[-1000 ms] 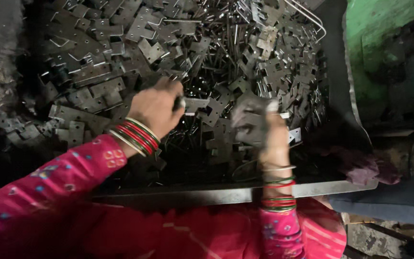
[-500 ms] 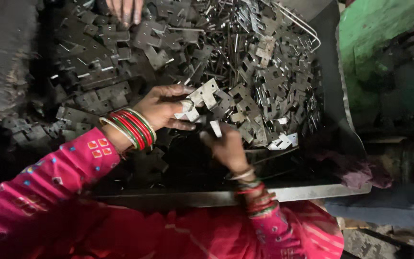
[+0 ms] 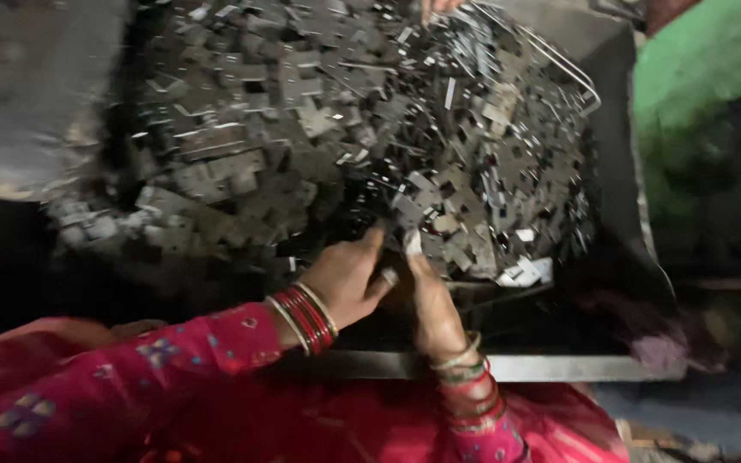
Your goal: The person picks up metal brackets from a large bin and sorts or inspects them one at a time by hand.
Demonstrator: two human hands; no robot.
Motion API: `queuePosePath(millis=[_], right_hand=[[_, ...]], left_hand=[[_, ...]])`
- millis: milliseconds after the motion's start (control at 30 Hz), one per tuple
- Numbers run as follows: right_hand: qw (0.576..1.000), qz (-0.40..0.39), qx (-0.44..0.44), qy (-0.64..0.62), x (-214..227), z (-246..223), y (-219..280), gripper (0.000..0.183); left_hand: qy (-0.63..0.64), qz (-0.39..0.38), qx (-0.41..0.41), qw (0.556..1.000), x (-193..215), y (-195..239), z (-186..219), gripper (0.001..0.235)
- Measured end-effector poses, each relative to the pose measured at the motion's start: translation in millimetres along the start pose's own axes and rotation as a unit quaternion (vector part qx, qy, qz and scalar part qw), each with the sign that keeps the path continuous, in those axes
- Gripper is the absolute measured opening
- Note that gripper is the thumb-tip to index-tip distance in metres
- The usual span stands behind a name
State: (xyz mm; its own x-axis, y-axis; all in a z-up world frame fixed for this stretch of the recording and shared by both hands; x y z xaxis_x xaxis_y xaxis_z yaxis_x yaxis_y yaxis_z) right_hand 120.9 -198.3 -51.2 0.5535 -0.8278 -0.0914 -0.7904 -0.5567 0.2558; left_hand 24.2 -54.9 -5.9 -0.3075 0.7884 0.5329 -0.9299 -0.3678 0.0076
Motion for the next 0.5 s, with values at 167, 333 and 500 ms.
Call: queuePosePath(millis=[167, 333, 500], right_hand=[[0.862, -0.152, 0.312, 0.369, -18.8, -82.4, 15.6, 0.054], [0.674, -0.032, 0.128, 0.727, -9.7, -89.6, -1.7, 0.069], [0.627, -0.030, 0.233, 0.743, -15.2, -76.9, -6.8, 0.089]], left_hand=[[-0.044, 0.143, -0.073, 0.986, 93.7, -19.9, 21.7, 0.029], [-0.427, 0.303, 0.041, 0.851, 275.9, -31.8, -2.2, 0.010], [-0.605, 0.403, 0.162, 0.667, 398.2, -7.4, -97.8, 0.014]])
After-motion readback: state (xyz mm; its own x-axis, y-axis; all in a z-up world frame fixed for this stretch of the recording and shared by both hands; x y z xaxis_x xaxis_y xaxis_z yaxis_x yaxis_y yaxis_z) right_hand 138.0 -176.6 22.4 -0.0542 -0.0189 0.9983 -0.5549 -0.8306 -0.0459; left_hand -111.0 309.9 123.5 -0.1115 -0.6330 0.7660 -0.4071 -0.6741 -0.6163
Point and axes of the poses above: each hand's wrist, its own y-axis away from the middle knuckle, its own x-axis out of the back of the hand, z = x × y, the point moved 5 cm from there along -y, towards the middle knuckle, and after that the axes turned 6 degrees about x, right-handed, at the moved point
